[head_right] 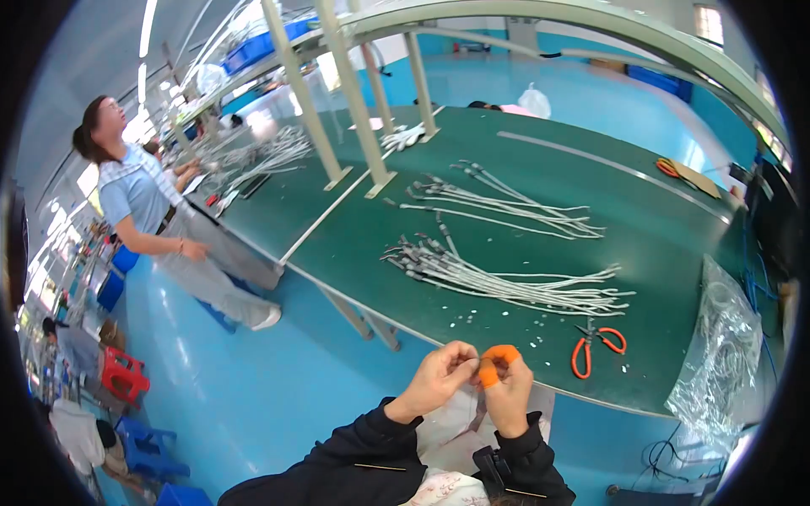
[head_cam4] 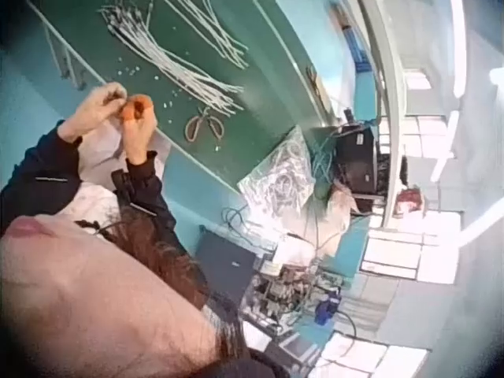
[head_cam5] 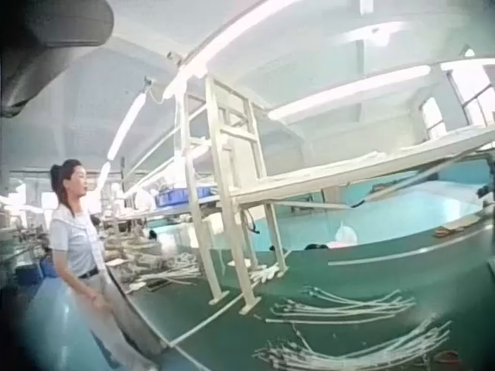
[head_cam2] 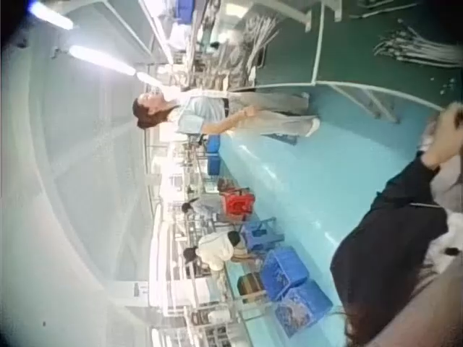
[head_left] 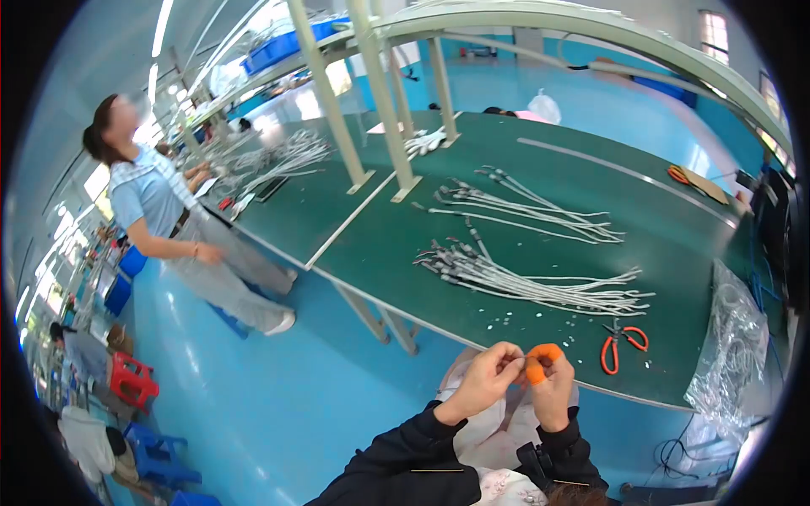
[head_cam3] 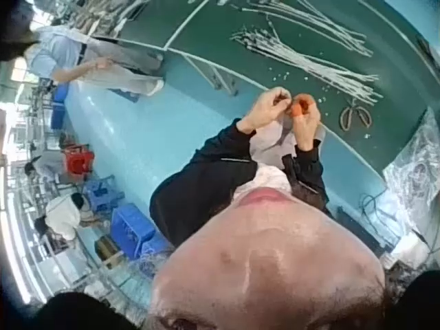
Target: The person picks up a wire, trims the end with shears, and then slides a small plastic sleeve onto the wire by hand.
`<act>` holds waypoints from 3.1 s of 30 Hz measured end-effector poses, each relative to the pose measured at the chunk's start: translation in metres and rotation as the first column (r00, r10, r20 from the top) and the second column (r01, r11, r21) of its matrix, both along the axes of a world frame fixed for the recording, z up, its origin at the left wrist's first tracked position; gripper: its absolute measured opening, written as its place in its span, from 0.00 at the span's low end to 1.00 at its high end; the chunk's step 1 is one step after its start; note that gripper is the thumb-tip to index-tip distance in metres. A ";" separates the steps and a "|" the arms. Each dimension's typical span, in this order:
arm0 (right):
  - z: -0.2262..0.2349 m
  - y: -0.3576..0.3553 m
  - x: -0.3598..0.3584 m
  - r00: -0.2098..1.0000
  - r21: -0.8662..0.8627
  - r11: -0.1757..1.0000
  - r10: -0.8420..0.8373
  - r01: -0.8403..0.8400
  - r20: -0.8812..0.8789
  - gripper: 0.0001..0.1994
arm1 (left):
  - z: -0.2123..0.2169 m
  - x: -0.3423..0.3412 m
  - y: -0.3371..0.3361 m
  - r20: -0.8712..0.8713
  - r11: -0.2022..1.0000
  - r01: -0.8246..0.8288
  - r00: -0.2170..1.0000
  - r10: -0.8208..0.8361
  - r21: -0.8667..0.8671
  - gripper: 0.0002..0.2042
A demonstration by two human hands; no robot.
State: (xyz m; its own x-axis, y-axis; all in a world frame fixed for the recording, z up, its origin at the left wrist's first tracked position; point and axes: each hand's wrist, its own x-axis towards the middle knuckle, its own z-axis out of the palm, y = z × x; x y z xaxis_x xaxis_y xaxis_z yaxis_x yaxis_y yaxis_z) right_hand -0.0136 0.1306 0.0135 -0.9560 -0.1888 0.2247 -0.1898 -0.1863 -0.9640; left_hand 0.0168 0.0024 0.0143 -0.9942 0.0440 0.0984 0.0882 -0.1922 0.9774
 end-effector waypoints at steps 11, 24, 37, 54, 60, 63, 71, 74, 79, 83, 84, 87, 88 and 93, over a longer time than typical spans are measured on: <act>0.007 0.002 0.006 0.976 -0.185 0.980 0.109 -0.073 0.191 0.04 | 0.017 0.008 -0.001 -0.151 0.978 -0.092 0.986 0.064 -0.187 0.04; 0.008 0.000 0.011 0.977 -0.131 0.987 0.111 -0.087 0.182 0.05 | 0.004 0.009 -0.004 -0.028 0.988 -0.005 1.000 0.010 0.156 0.02; 0.002 0.004 0.007 0.947 -0.215 0.974 0.130 -0.067 0.293 0.05 | -0.004 -0.001 -0.023 -0.011 0.960 -0.013 1.000 0.016 0.280 0.04; 0.010 0.003 0.004 0.978 -0.130 0.991 0.055 -0.029 0.202 0.04 | -0.001 0.010 -0.019 -0.074 0.966 -0.108 0.993 0.093 -0.234 0.07; 0.023 -0.001 0.003 0.971 -0.182 0.981 -0.018 0.063 0.239 0.06 | -0.013 0.009 -0.018 -0.028 0.975 -0.212 0.977 0.211 -0.066 0.06; 0.015 0.000 0.002 0.973 -0.108 0.994 0.030 -0.006 0.230 0.07 | -0.006 0.010 -0.015 -0.038 0.979 -0.135 0.991 0.131 -0.154 0.06; -0.003 0.012 -0.006 0.969 -0.066 0.995 0.093 -0.080 0.231 0.08 | -0.010 0.012 -0.011 -0.034 0.947 -0.132 0.991 0.127 -0.293 0.08; -0.004 0.013 -0.008 0.968 -0.113 0.992 0.084 -0.059 0.236 0.08 | -0.017 0.011 -0.011 -0.012 0.967 -0.123 0.992 0.124 -0.225 0.07; 0.005 0.018 -0.011 0.960 -0.153 0.987 0.004 0.041 0.280 0.08 | -0.021 0.008 -0.016 0.089 0.983 -0.181 0.979 0.183 -0.034 0.07; 0.001 0.010 -0.002 0.923 -0.097 0.988 0.145 -0.117 0.357 0.09 | -0.019 0.005 -0.018 -0.016 0.964 -0.247 0.969 0.246 -0.102 0.07; -0.002 0.006 0.002 0.905 -0.105 0.979 0.202 -0.175 0.375 0.09 | -0.019 0.004 -0.016 -0.006 0.964 -0.245 0.969 0.246 -0.104 0.07; -0.009 0.001 0.007 0.871 -0.148 0.955 0.295 -0.257 0.393 0.09 | -0.020 0.008 -0.013 -0.068 0.939 -0.314 0.949 0.307 -0.143 0.07; -0.010 -0.001 0.007 0.865 -0.176 0.945 0.325 -0.277 0.382 0.09 | -0.020 0.010 -0.013 -0.052 0.938 -0.314 0.949 0.309 -0.147 0.07; -0.018 0.005 0.006 0.877 -0.153 0.956 0.291 -0.251 0.382 0.08 | -0.017 0.009 -0.012 0.103 0.972 -0.218 0.973 0.209 0.089 0.06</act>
State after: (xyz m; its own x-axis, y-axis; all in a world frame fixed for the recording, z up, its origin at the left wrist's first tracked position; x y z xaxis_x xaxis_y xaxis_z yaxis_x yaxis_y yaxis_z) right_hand -0.0080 0.1352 -0.0046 -0.8830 -0.4504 -0.1318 0.2756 -0.2704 -0.9225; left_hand 0.0263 -0.0092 -0.0024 -0.9845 -0.1756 -0.0008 0.0483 -0.2750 0.9602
